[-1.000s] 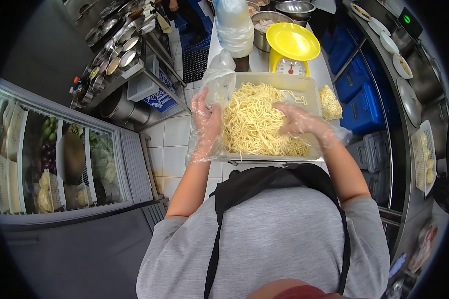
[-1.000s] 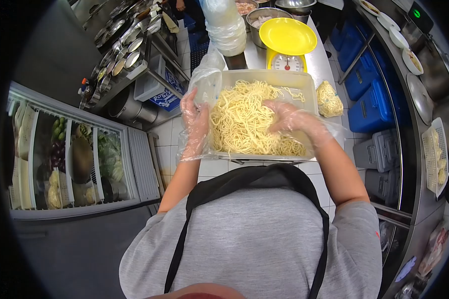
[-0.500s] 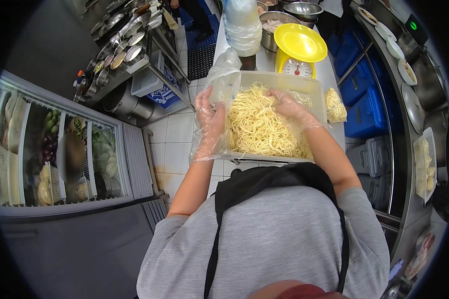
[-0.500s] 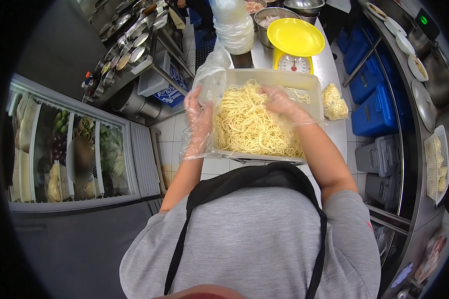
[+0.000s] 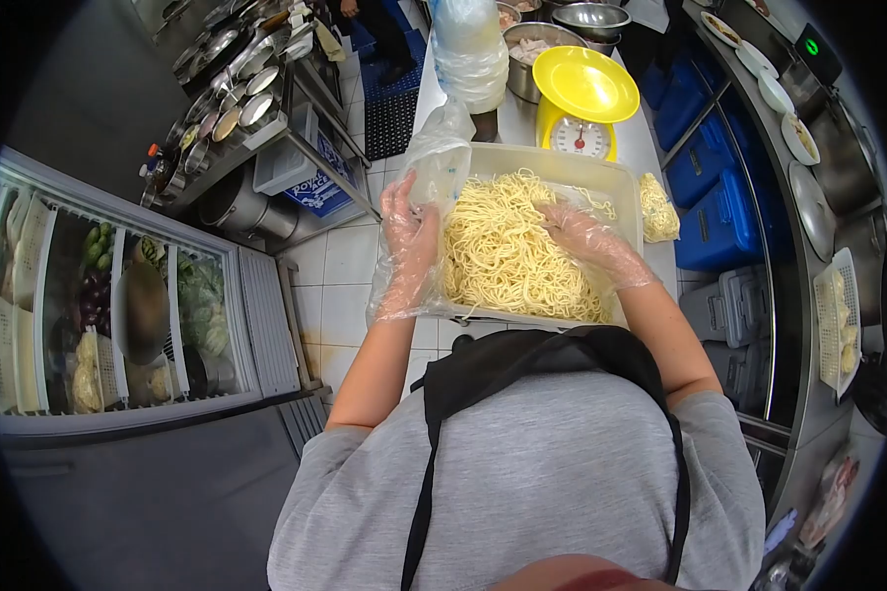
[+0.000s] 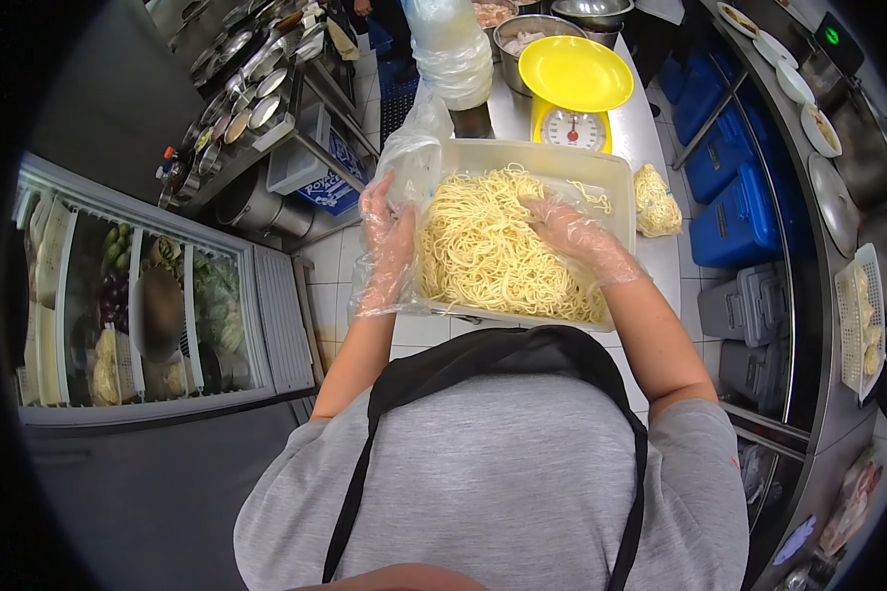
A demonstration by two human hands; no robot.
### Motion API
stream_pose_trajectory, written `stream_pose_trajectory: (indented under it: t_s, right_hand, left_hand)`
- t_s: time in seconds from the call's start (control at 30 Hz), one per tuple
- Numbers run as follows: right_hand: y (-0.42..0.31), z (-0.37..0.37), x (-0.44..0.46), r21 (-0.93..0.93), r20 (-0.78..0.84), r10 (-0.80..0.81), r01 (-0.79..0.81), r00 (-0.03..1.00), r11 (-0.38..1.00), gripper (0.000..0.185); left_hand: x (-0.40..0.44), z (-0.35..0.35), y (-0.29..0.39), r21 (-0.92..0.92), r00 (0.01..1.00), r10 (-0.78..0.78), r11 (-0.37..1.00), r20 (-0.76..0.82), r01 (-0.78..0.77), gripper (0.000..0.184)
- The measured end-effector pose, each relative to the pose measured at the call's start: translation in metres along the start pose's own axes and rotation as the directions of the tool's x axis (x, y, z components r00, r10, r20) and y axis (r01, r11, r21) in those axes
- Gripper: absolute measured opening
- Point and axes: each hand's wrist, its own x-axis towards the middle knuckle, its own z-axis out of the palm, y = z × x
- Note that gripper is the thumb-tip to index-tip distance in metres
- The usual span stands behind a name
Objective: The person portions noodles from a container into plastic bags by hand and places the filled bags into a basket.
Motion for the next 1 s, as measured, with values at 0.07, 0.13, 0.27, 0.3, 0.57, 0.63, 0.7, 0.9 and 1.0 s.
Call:
stream_pose_trajectory:
  t_s: [0.07, 0.13, 0.27, 0.3, 0.57, 0.63, 0.7, 0.9, 1.0]
  right_hand:
    - [0.006, 0.004, 0.002, 0.066, 0.016, 0.022, -0.023, 1.000, 0.998, 0.048]
    - [0.008, 0.005, 0.001, -0.033, -0.047, -0.049, 0.047, 0.998, 0.998, 0.045]
    - [0.005, 0.002, -0.003, 0.045, -0.022, -0.026, 0.027, 0.999, 0.999, 0.049]
    - [0.007, 0.003, -0.001, 0.038, -0.019, -0.027, 0.027, 0.999, 0.999, 0.049]
    - [-0.034, -0.019, -0.005, -0.218, -0.159, -0.020, -0.016, 0.987, 0.976, 0.060]
    - [-0.042, -0.027, 0.006, -0.374, -0.180, -0.030, -0.040, 0.983, 0.926, 0.064]
    - [-0.050, -0.032, 0.013, -0.343, -0.079, -0.046, 0.016, 0.996, 0.939, 0.064]
    - [-0.010, -0.021, 0.036, -0.113, -0.014, -0.080, 0.078, 0.997, 0.991, 0.058]
    - [-0.014, -0.042, 0.020, 0.061, -0.155, -0.127, 0.138, 0.980, 0.989, 0.052]
  left_hand:
    - [0.000, 0.000, -0.003, 0.041, 0.999, 0.033, 0.999, -0.010, -0.032, 0.053]
    - [0.000, 0.001, -0.005, 0.081, 0.998, 0.066, 0.995, -0.019, -0.064, 0.053]
    - [-0.001, 0.001, -0.005, 0.055, 0.999, 0.043, 0.998, -0.024, -0.042, 0.053]
    - [0.000, 0.001, -0.004, 0.051, 0.999, 0.038, 0.998, -0.027, -0.036, 0.053]
    - [-0.001, 0.000, 0.003, 0.037, 1.000, 0.020, 0.999, -0.022, -0.019, 0.051]
    - [-0.002, -0.001, 0.004, 0.047, 0.999, 0.029, 0.998, -0.019, -0.029, 0.051]
    - [-0.001, 0.000, 0.007, 0.043, 1.000, 0.029, 0.999, -0.002, -0.029, 0.051]
    - [-0.002, -0.002, 0.008, 0.015, 1.000, -0.009, 1.000, -0.006, 0.009, 0.051]
    - [-0.001, 0.001, -0.004, 0.130, 0.991, 0.125, 0.984, -0.046, -0.118, 0.051]
